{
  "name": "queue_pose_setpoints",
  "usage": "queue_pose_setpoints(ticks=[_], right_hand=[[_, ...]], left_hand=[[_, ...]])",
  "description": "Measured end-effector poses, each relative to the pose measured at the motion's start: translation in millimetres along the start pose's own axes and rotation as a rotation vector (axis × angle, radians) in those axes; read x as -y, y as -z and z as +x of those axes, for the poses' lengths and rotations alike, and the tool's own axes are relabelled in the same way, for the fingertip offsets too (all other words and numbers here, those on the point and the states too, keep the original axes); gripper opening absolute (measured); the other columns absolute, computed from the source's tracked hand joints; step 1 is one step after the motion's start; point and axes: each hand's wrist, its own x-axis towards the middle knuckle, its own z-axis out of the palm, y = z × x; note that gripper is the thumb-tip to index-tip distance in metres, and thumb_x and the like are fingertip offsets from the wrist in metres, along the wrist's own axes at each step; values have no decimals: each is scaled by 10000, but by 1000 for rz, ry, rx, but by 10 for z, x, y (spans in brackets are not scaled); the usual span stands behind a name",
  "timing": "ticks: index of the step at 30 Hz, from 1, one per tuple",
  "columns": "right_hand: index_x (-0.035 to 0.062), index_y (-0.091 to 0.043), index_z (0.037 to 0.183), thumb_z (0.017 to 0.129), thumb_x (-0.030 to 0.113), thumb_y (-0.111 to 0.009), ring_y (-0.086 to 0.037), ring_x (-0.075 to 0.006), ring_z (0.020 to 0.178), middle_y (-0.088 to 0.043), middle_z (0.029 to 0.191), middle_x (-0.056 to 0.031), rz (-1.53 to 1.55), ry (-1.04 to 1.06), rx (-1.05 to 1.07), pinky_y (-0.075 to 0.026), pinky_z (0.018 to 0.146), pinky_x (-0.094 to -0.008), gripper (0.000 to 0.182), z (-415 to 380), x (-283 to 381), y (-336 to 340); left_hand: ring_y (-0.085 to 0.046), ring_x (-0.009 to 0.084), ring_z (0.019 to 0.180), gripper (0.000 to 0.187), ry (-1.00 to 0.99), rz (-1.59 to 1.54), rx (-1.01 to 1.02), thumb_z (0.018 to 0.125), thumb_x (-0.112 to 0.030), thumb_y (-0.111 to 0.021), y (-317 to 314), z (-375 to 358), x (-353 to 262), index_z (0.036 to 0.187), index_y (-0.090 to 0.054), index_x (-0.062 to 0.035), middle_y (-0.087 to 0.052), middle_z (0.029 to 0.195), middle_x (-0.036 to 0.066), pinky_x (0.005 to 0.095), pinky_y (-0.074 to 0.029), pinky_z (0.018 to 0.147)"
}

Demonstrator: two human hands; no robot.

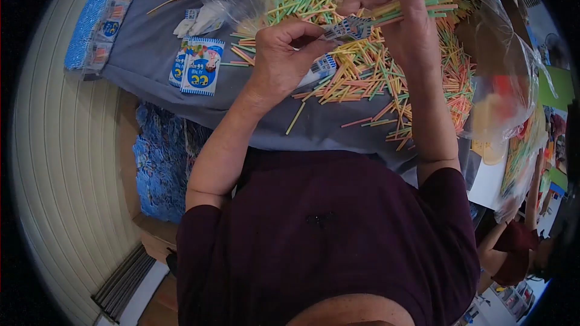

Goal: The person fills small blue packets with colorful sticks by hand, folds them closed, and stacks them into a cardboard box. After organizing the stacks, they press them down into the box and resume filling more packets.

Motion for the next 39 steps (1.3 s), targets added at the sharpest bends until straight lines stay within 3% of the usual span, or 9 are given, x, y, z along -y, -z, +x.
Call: queue_pose_setpoints(ticks=[5, 7, 15, 19, 24, 29, 32, 34, 39], right_hand=[[61, -719, 1146, 1051, 500, -401, -653, -202, 946, -697, 973, -93, -483, 7, 29, -506, 861, -383, 551, -31, -15, -10], [74, -708, 1192, 1032, 561, -382, -564, -285, 1248, -652, 1268, -142, -537, 35, 166, -435, 1045, -438, 608, -54, -172, 103], [85, -558, 1402, 954, 466, -592, -616, -211, 1135, -625, 1272, -125, -361, -35, -2, -495, 955, -373, 589, 36, -61, 95], [32, -548, 1394, 958, 585, -510, -616, -219, 1109, -622, 1298, -144, -266, 56, -136, -511, 915, -357, 705, 54, -182, 26], [6, -619, 1298, 1050, 546, -320, -617, -192, 1086, -654, 1264, -105, -367, 15, 30, -491, 946, -345, 665, -53, -287, -120], [46, -691, 1202, 946, 281, -666, -657, -166, 981, -687, 1096, -83, -620, -37, 28, -528, 824, -343, 349, -244, 6, 295], [38, -704, 1170, 934, 288, -672, -692, -226, 951, -702, 1103, -123, -1076, -145, -149, -550, 794, -362, 345, -440, -69, 1258], [36, -703, 1170, 929, 288, -675, -699, -257, 952, -702, 1118, -139, -1308, -186, -187, -559, 794, -379, 350, -480, -132, 1737], [47, -658, 1238, 924, 437, -618, -657, -366, 1069, -685, 1158, -185, -1805, -688, -107, -520, 917, -497, 503, -388, -435, 2138]], left_hand=[[-646, 83, 723, 135, 6, -129, -8, 787, -22, -809, -64, 26, -30, 897, -740, 17, -706, 805, 47, 233, -517, 644], [-644, 78, 728, 138, 12, -173, -11, 793, -26, -808, -91, 56, -16, 903, -740, 19, -710, 817, 46, 234, -519, 651], [-655, 73, 856, 251, 197, -472, 87, 875, -43, -751, -194, 233, 16, 1113, -711, 24, -728, 960, 43, 227, -543, 771], [-663, 90, 909, 325, 192, -725, 102, 857, -21, -757, -269, 260, 10, 1172, -688, 19, -727, 996, 48, 240, -550, 813], [-662, 124, 946, 324, -76, -143, 114, 847, 40, -729, -203, 21, -31, 1164, -667, 38, -718, 1055, 48, 272, -535, 853], [-607, 68, 781, 184, 169, -66, -57, 906, -21, -687, 653, -381, -369, 1086, -696, 21, -704, 937, 4, 228, -498, 703], [-631, 108, 917, 263, 374, 91, -49, 910, -41, -678, 1385, -605, 33, 1162, -667, 33, -701, 1062, 59, 263, -497, 850], [-621, 214, 969, 319, 39, 993, -61, 860, -41, -703, 1515, -663, 246, 1175, -676, -7, -661, 1084, 89, 341, -486, 882], [-571, 323, 973, 393, -177, 1294, -121, 785, -51, -727, 891, -436, -188, 1175, -685, -61, -611, 1047, 113, 412, -470, 867]])
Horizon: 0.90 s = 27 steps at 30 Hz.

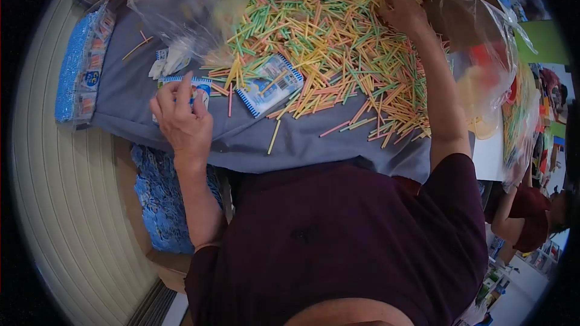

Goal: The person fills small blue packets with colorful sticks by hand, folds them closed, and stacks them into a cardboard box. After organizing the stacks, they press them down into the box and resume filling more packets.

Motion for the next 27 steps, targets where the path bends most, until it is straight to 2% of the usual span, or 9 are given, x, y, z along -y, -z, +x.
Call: queue_pose_setpoints(ticks=[2, 4, 6, 9, 15, 19, 21, 24, 27], right_hand=[[65, -630, 1275, 935, 427, -596, -645, -375, 1092, -670, 1191, -180, -30, -9, 79, -514, 927, -505, 498, 0, 132, 139], [84, -602, 1312, 945, 417, -575, -632, -383, 1114, -656, 1223, -175, -56, -15, 156, -509, 937, -514, 496, 60, 159, 51], [113, -648, 1231, 927, 418, -605, -651, -400, 1044, -674, 1157, -199, -71, 53, -133, -515, 887, -596, 433, 84, 111, -147], [136, -530, 1369, 951, 343, -556, -613, -411, 1120, -640, 1223, -199, -210, 26, 93, -505, 939, -517, 467, 38, 179, -10], [112, -555, 1375, 946, 369, -565, -637, -403, 1060, -655, 1170, -232, 149, 103, -193, -507, 914, -548, 501, -149, -143, 1], [116, -513, 1419, 944, 355, -576, -618, -432, 1078, -648, 1180, -242, 341, 83, -64, -501, 926, -538, 535, -111, -437, -254], [46, -509, 1360, 937, 298, -524, -607, -433, 1091, -651, 1102, -257, 108, 289, -417, -482, 919, -497, 493, -137, -423, -433], [40, -570, 1298, 936, 300, -542, -617, -418, 1072, -654, 1064, -247, -44, 196, 22, -486, 901, -488, 447, -125, -123, -17], [30, -631, 1223, 950, 288, -553, -624, -411, 1061, -657, 1077, -243, -9, 294, 59, -489, 890, -483, 383, -27, -196, 40]], left_hand=[[-563, 328, 951, 409, -48, -75, -44, 770, -54, -732, -50, 35, -248, 1176, -685, -73, -606, 1023, 111, 417, -471, 848], [-569, 314, 976, 350, -148, -469, 341, 721, -84, -740, -131, 17, -507, 1064, -689, -36, -589, 1017, 115, 427, -475, 836], [-570, 305, 948, 295, -199, -412, 316, 726, -81, -723, -203, -15, -672, 1014, -685, -34, -582, 974, 110, 425, -475, 810], [-569, 292, 901, 183, -297, -309, 249, 732, -74, -682, -318, -67, -768, 910, -662, -36, -563, 900, 101, 420, -470, 756], [-567, 289, 830, 94, -338, -333, 176, 718, -56, -624, -380, -121, -676, 811, -615, -55, -549, 857, 93, 421, -459, 702], [-571, 290, 801, 138, -279, -422, 145, 694, -50, -645, -453, -133, -638, 831, -631, -55, -550, 859, 88, 427, -473, 708], [-573, 285, 805, 143, -262, -436, 118, 688, -55, -658, -383, -76, -734, 830, -635, -53, -552, 861, 84, 418, -479, 699], [-574, 276, 809, 155, -279, -364, 85, 673, -57, -670, -376, -72, -824, 824, -635, -48, -553, 860, 79, 397, -488, 676], [-568, 270, 819, 178, -347, -234, 103, 650, -43, -665, -417, -103, -845, 825, -628, -37, -550, 857, 79, 376, -490, 666]])
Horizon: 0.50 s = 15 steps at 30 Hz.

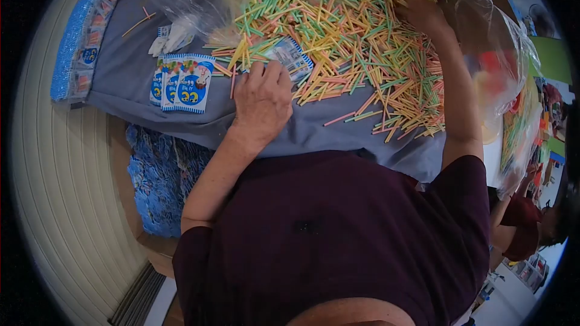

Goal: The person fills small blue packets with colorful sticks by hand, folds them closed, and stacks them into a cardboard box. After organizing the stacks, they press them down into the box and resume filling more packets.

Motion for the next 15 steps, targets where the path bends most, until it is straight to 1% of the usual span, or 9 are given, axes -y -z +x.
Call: queue_pose_setpoints(ticks=[4, 6, 7, 8, 9, 10, 12, 13, 15], right_hand=[[60, -653, 1161, 959, 391, -580, -665, -375, 961, -685, 1028, -219, 127, -46, 25, -499, 821, -494, 394, 9, -213, 14], [83, -701, 1075, 953, 373, -619, -619, -268, 704, -647, 775, -133, 404, -186, -117, -467, 672, -445, 325, -187, -201, 137], [83, -701, 1075, 953, 373, -619, -619, -268, 704, -647, 775, -133, 403, -188, -115, -467, 672, -445, 325, -234, -189, 141], [91, -709, 1026, 954, 337, -635, -526, -194, 631, -572, 707, -66, 713, -194, -168, -413, 608, -406, 267, -276, -177, 131], [98, -718, 977, 955, 301, -651, -434, -120, 557, -496, 640, 0, 1028, -195, -216, -360, 544, -367, 215, -312, -142, 103], [98, -718, 977, 955, 301, -651, -434, -120, 557, -496, 640, 0, 1040, -189, -201, -360, 544, -367, 215, -351, -108, 68], [107, -692, 921, 968, 237, -650, -314, -46, 541, -401, 637, 65, 1394, -114, -236, -262, 506, -303, 145, -429, 24, -6], [89, -671, 902, 999, 221, -612, -317, -48, 527, -411, 632, 59, 1582, -209, -248, -245, 506, -287, 174, -418, 246, 86], [89, -678, 936, 1007, 234, -605, -322, -48, 531, -416, 631, 56, 1662, -132, -225, -251, 505, -284, 178, -328, 407, 41]], left_hand=[[-548, 265, 838, 220, -28, 3, 1, 611, -8, -634, -109, -87, -11, 830, -614, -20, -538, 851, 81, 367, -490, 686], [-552, 272, 859, 213, -19, -19, -21, 629, -13, -650, -138, -114, 1, 839, -617, -18, -545, 871, 87, 371, -496, 699], [-555, 280, 879, 207, -12, -40, -39, 646, -17, -667, -139, -117, 0, 848, -621, -15, -553, 891, 92, 375, -501, 712], [-555, 280, 879, 207, -12, -41, -36, 646, -17, -667, -130, -116, 1, 848, -621, -15, -553, 891, 92, 375, -501, 712], [-574, 301, 921, 243, 58, -146, -85, 688, -59, -712, -62, -90, -4, 918, -649, -17, -594, 942, 103, 397, -500, 772], [-593, 323, 962, 283, 137, -244, -129, 730, -101, -758, -1, -101, -2, 989, -676, -19, -634, 992, 115, 420, -500, 832], [-589, 327, 971, 309, 151, -256, -73, 716, -116, -781, 10, -156, 79, 992, -680, -20, -635, 1011, 118, 419, -499, 832], [-584, 331, 980, 335, 139, -284, -42, 703, -132, -804, 1, -155, 125, 995, -684, -20, -636, 1030, 122, 419, -498, 832], [-583, 320, 976, 315, 119, -247, -17, 706, -106, -783, -11, -150, 126, 991, -684, -15, -631, 1011, 107, 416, -499, 835]])
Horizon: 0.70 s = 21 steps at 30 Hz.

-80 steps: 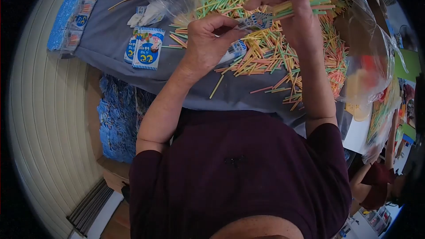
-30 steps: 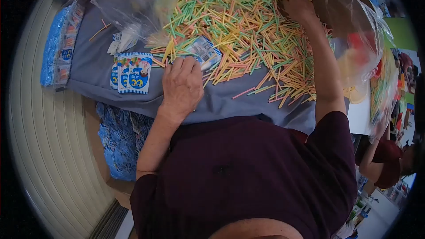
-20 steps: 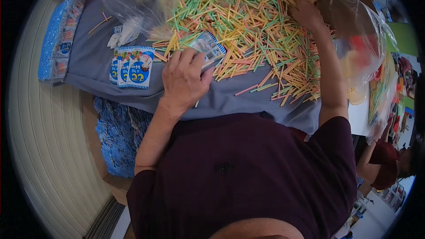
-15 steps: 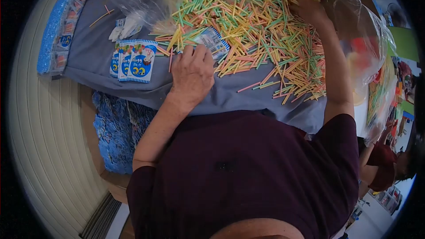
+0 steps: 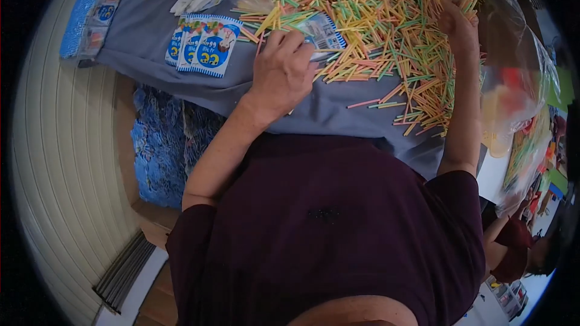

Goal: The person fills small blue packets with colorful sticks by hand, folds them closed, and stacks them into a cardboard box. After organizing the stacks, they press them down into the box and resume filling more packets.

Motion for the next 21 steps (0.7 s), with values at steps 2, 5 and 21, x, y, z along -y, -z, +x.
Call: queue_pose_setpoints(ticks=[2, 5, 21], right_hand=[[88, -686, 969, 1015, 246, -598, -327, -49, 534, -421, 630, 54, 74, 35, 48, -257, 505, -282, 187, 38, -43, -80], [21, -647, 1093, 1044, 298, -530, -347, -47, 542, -364, 630, 69, 310, 27, 268, -272, 523, -225, 305, 10, -28, -353], [-23, -641, 1119, 1076, 490, -311, -595, -248, 1135, -664, 1117, -139, -20, 292, 220, -411, 1051, -388, 612, -545, 180, -860]], left_hand=[[-584, 306, 959, 297, -61, 84, 16, 707, -77, -756, -38, 23, -8, 988, -682, -12, -620, 975, 97, 397, -514, 788], [-591, 290, 931, 241, -63, 181, 18, 709, -46, -726, -93, 23, -84, 942, -675, -11, -610, 940, 88, 376, -526, 723], [-632, 271, 850, 250, -60, 33, 143, 734, -187, -798, 72, 337, -131, 905, -703, -32, -624, 844, 91, 389, -517, 702]])
